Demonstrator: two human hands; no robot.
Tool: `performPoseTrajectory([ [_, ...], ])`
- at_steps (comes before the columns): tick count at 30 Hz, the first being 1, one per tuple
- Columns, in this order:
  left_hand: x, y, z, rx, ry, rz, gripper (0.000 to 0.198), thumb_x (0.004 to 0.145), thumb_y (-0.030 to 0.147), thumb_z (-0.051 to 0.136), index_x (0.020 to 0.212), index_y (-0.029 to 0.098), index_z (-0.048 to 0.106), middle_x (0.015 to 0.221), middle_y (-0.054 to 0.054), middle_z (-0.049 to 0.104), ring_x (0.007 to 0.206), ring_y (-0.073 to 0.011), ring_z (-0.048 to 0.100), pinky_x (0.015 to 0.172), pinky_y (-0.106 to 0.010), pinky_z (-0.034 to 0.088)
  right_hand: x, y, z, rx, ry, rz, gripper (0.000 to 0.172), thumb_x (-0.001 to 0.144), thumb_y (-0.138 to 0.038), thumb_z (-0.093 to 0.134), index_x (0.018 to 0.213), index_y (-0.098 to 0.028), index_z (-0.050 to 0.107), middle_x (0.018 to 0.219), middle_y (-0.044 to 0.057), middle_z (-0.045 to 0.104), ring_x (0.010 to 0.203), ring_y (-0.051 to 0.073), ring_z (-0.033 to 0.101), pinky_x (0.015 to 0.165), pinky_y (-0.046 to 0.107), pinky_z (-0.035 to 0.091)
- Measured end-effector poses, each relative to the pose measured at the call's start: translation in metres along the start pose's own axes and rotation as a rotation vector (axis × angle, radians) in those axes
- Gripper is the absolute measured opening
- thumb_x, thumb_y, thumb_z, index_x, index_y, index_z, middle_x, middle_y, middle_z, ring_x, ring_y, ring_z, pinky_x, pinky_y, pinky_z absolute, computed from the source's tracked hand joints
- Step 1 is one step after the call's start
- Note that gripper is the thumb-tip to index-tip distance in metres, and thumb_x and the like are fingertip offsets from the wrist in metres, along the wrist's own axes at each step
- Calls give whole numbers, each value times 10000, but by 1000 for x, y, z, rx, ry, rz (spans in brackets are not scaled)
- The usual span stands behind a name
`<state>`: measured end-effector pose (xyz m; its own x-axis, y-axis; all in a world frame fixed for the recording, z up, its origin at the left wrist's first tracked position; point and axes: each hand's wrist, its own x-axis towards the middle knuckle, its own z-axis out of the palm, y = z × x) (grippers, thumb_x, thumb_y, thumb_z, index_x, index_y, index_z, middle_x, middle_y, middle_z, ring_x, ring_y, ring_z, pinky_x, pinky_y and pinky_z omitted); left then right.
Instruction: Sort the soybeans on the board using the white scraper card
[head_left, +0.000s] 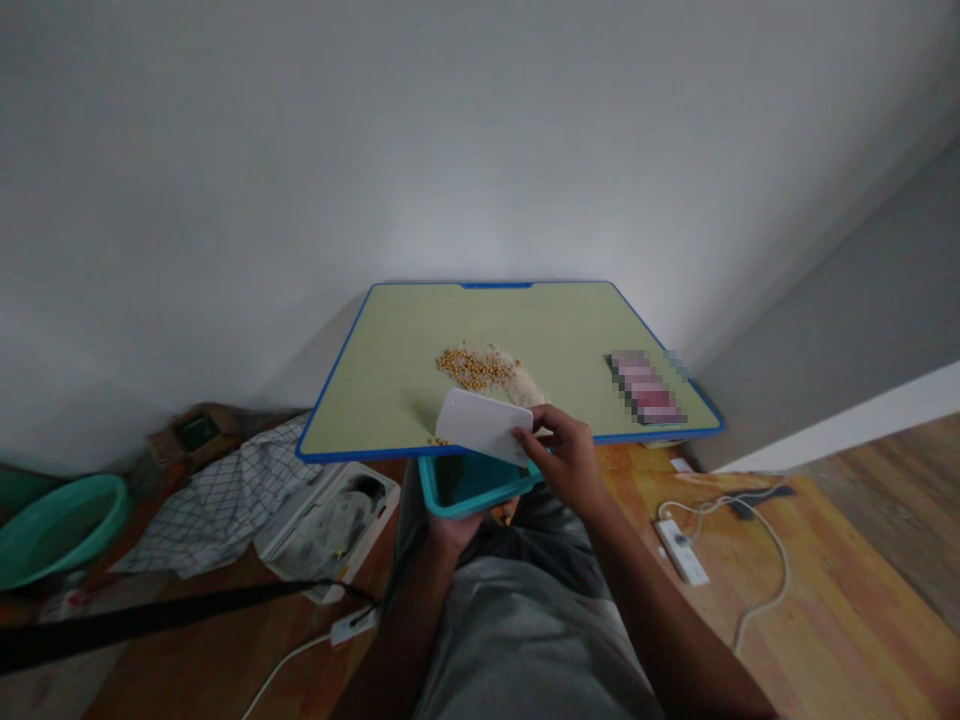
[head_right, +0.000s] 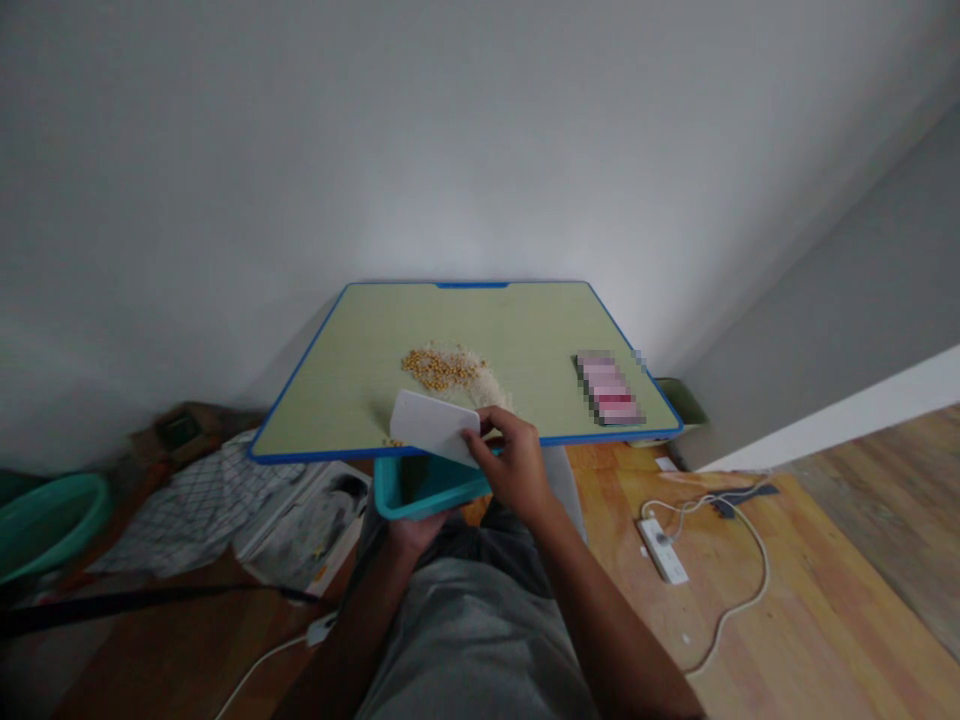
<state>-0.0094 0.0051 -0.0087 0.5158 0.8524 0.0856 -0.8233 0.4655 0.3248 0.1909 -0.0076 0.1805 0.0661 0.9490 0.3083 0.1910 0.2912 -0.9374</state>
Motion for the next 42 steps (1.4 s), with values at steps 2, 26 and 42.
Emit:
performPoseTrajectory([
  [2, 1, 0, -3, -7, 29, 16, 693, 1074, 695, 354, 1498, 307, 742, 1580, -70, 704, 1514, -385, 593, 1295, -677, 420, 0, -1, 0, 1, -1, 1, 243, 931, -447, 752, 888, -210, 720, 835, 23, 694, 762, 163, 667, 658, 247, 609],
  [26, -4, 7, -4, 23, 224, 45, 612, 1038, 685, 465, 1398, 315, 795, 1551, -81, 725, 1526, -413, 576, 1231, -720, 464, 3, -5, 6, -15, -3, -18, 221, 927, -431, 744, 876, -218, 714, 847, 31, 723, 763, 171, 682, 668, 264, 623],
  [42, -6, 3, -28, 2, 199, 33, 538, 1059, 633, 459, 1376, 380, 813, 1454, -28, 789, 1393, -370, 700, 1241, -693, 484, -6, 8, -7, 9, 251, 0, 270, 936, -483, 769, 913, -222, 706, 844, 26, 682, 765, 182, 678, 662, 284, 634],
])
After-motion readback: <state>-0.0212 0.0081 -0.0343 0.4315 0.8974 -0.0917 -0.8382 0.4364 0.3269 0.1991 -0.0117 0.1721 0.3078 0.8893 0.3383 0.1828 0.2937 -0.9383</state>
